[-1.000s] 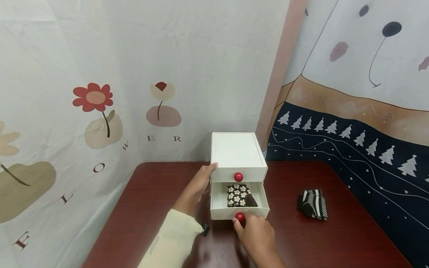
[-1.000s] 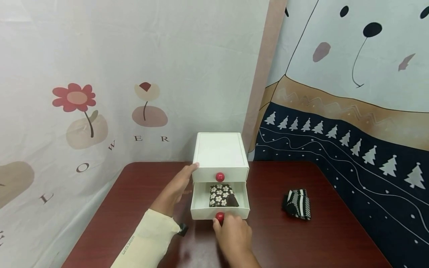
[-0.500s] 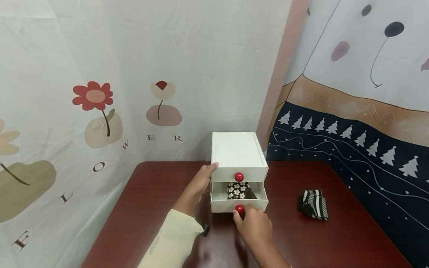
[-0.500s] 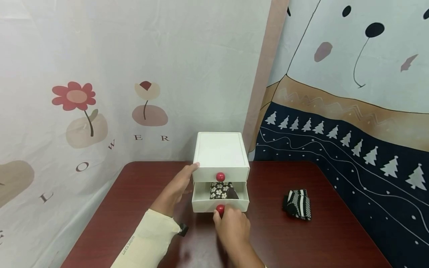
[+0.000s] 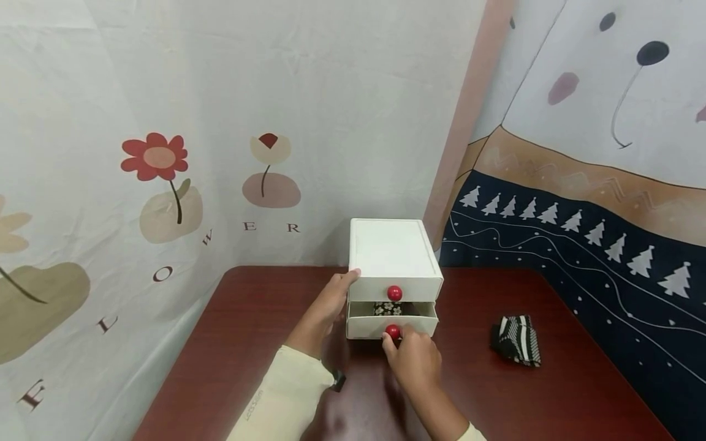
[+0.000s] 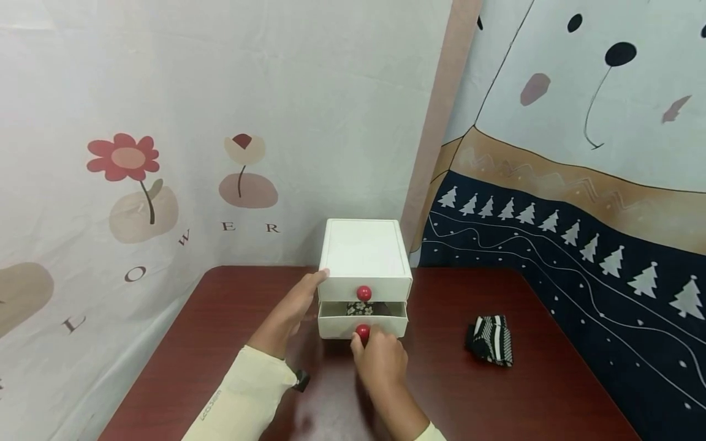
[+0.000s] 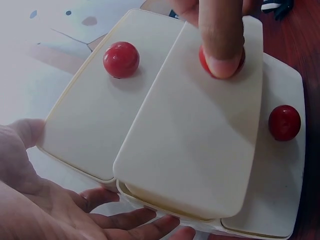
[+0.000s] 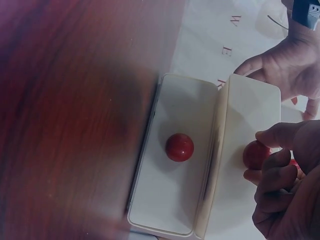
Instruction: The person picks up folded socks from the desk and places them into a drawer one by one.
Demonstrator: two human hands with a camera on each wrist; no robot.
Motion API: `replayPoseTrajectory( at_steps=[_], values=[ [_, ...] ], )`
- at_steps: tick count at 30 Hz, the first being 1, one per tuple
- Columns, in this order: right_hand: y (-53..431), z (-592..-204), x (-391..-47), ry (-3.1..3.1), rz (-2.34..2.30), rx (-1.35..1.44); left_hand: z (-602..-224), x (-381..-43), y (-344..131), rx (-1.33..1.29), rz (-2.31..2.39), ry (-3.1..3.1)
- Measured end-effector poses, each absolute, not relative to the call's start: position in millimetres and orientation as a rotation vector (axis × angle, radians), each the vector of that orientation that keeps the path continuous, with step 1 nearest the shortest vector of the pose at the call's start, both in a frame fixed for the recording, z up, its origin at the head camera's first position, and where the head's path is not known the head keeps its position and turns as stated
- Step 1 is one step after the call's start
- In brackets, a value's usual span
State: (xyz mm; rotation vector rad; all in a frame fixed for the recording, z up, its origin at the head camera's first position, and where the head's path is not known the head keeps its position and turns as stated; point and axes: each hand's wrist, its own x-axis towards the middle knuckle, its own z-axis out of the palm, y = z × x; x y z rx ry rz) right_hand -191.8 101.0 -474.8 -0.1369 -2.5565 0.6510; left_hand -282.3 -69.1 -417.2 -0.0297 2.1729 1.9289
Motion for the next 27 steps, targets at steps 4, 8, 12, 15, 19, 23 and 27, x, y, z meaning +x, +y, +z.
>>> replayPoseTrajectory(
  at_steps=[4,8,12,15,19,23,27],
  values=[
    [100.9,-476.5,-198.3,-2.552,0.681,-0.142,-416.9,-281.7,-69.8,-0.03,1.925,2.171],
    [100.6,-476.0,-203.7,-2.553,0.69,-0.138,-417.9,-281.6,-70.3,-0.033,1.932,2.168],
    [101.1,-475.7,-208.2,-2.537,0.701,-0.127,-418.7,-282.1,-69.6,-0.005,1.95,2.158],
    [101.6,-476.2,-211.3,-2.534,0.71,-0.12,-418.5,-281.7,-69.6,0.004,1.958,2.149],
    [102.4,-478.5,-217.2,-2.542,0.722,-0.12,-417.8,-280.0,-70.8,-0.013,1.955,2.139],
    [103.4,-479.8,-222.5,-2.548,0.731,-0.126,-417.7,-279.3,-71.7,-0.019,1.948,2.143],
    [103.8,-479.2,-224.6,-2.551,0.735,-0.129,-417.8,-279.2,-71.9,-0.008,1.939,2.159]
  ],
)
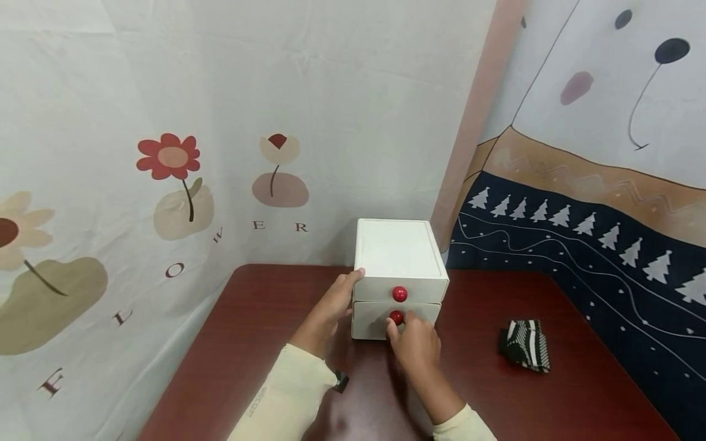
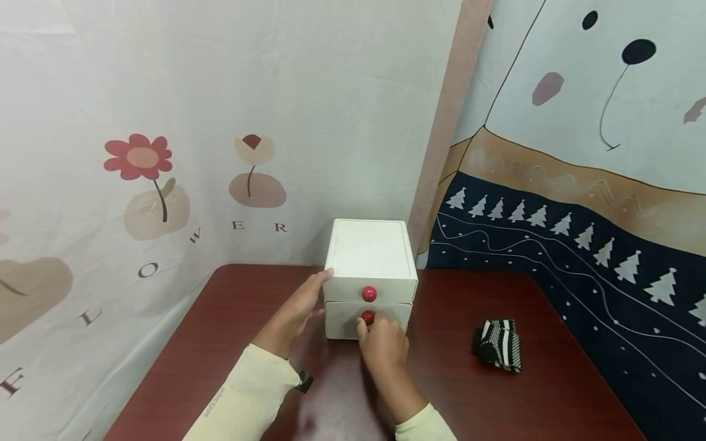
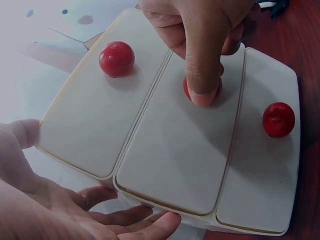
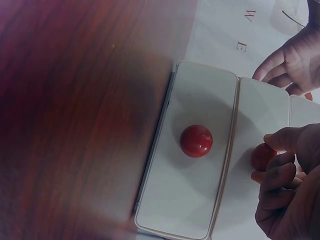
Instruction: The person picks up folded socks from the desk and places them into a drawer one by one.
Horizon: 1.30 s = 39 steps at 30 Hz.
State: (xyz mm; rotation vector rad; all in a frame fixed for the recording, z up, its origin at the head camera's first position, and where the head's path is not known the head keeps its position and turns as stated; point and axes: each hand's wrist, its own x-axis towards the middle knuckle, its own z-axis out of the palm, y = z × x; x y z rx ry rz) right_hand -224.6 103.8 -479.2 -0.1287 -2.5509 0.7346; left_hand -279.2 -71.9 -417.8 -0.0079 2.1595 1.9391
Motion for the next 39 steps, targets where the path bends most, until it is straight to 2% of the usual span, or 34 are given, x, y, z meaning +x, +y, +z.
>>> replayPoseTrajectory(
  at_steps=[32,39],
  values=[
    [108.2,-483.7,-226.5,-2.552,0.823,-0.12,-415.7,-275.8,-71.0,-0.04,1.936,2.17],
    [116.0,-487.3,-233.6,-2.727,0.932,-0.206,-416.8,-276.5,-70.4,-0.04,1.932,2.175]
  ],
)
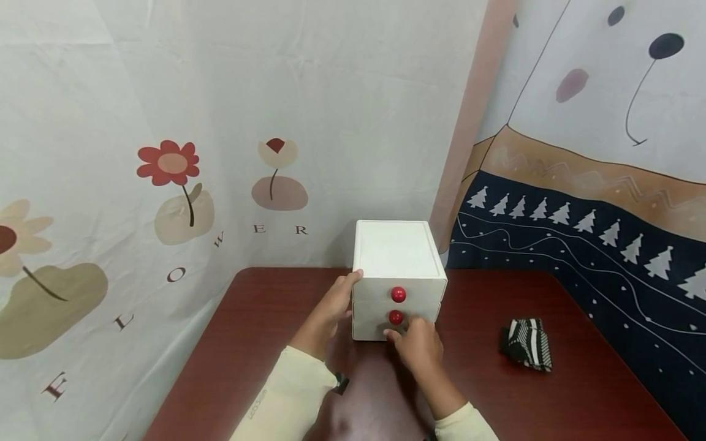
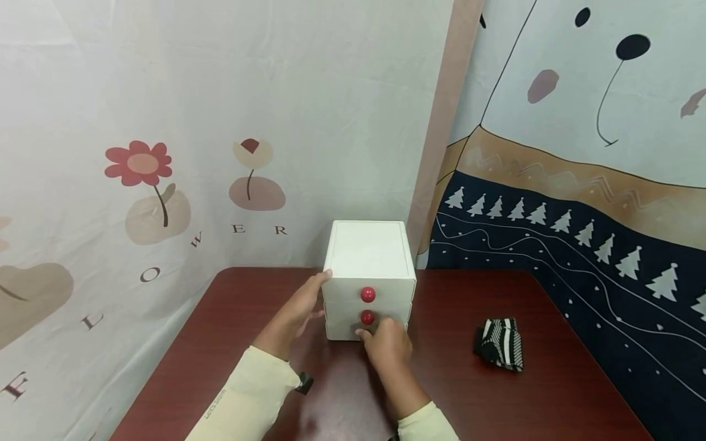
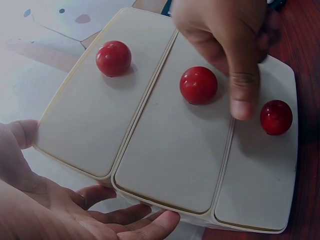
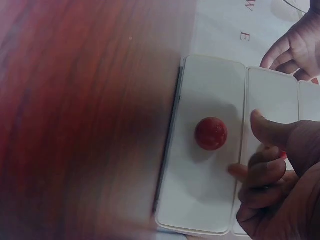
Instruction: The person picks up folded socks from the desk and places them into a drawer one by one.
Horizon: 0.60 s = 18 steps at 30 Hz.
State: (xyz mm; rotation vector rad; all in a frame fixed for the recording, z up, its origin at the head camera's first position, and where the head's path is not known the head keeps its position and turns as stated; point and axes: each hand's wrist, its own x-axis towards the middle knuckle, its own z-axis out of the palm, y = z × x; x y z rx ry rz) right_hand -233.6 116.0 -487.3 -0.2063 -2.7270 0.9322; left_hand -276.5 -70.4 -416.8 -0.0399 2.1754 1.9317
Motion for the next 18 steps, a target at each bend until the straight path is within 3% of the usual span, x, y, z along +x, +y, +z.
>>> replayPoseTrajectory(
  at_steps=[18],
  values=[
    [121.5,-496.8,-245.7,-2.909,1.12,-0.102,-416.4,-277.1,-70.2,-0.04,1.919,2.177]
  ],
)
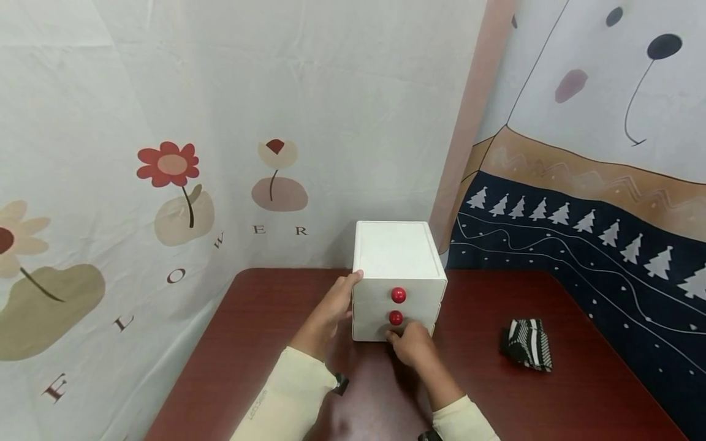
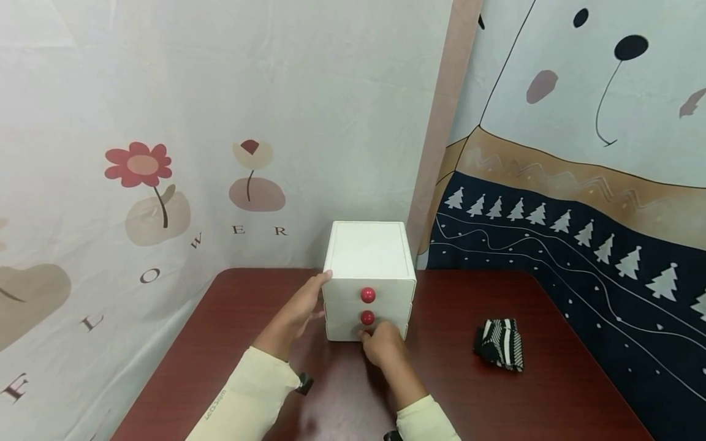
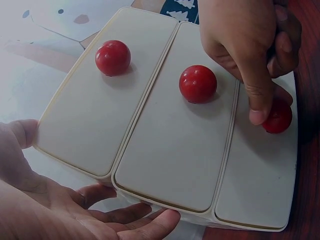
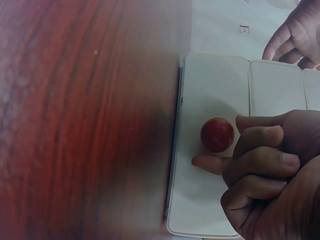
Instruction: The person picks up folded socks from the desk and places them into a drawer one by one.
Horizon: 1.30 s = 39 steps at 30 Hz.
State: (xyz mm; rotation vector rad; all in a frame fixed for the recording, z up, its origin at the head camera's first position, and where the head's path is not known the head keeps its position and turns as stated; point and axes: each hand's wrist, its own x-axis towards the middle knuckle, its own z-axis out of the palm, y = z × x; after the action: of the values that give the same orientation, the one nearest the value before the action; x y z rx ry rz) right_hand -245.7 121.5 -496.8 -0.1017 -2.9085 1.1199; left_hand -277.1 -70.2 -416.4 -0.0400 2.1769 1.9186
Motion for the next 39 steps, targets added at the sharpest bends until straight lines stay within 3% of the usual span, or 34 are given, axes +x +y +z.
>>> replayPoseTrajectory(
  at_steps=[33,39],
  values=[
    [116.5,-486.0,-217.9,-3.009,0.933,-0.057,-417.7,-278.9,-67.8,-0.013,1.956,2.17],
    [117.0,-498.6,-216.6,-3.025,0.891,-0.029,-417.4,-279.2,-67.9,-0.014,1.944,2.175]
  ],
)
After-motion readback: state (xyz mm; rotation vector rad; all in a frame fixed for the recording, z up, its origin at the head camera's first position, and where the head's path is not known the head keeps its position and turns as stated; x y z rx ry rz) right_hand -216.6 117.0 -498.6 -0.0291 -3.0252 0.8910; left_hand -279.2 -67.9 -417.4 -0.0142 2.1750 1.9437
